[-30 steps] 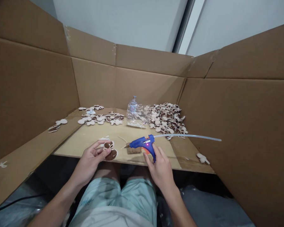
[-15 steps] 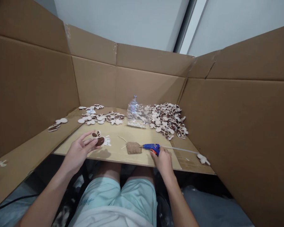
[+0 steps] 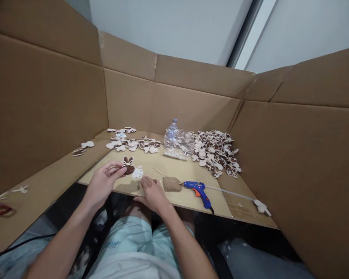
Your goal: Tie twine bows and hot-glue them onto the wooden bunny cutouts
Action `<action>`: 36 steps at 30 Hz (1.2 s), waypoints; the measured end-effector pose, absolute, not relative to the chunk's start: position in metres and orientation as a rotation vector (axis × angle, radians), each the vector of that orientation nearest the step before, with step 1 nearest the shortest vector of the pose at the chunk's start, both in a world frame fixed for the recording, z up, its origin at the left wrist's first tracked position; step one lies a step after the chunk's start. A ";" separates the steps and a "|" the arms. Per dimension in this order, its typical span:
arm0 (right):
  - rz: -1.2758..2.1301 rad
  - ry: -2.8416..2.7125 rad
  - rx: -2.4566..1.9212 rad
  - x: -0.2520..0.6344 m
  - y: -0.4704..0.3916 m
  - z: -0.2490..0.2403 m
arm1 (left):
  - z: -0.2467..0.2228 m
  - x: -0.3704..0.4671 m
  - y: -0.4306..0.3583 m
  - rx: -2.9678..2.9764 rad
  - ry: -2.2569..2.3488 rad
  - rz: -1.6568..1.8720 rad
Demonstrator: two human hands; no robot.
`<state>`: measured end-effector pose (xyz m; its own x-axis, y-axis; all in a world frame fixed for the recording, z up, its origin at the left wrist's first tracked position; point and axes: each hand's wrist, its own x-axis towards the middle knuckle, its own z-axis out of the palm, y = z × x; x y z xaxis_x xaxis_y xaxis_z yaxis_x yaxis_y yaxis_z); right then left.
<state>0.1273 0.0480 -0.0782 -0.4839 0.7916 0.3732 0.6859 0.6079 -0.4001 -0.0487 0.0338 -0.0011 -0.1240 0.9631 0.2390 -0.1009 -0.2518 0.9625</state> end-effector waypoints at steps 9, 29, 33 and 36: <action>0.441 -1.818 -1.281 0.146 0.022 -0.102 | -0.002 -0.044 0.029 1.301 1.045 1.487; 1.055 -0.985 -0.863 0.147 -0.025 -0.028 | 0.009 -0.017 -0.004 1.343 0.928 1.342; 0.817 -1.063 -0.918 0.145 -0.037 -0.016 | 0.013 -0.014 -0.012 1.461 0.951 1.394; 0.588 -1.155 -0.899 0.142 -0.044 -0.015 | 0.013 -0.011 -0.016 1.481 0.926 1.404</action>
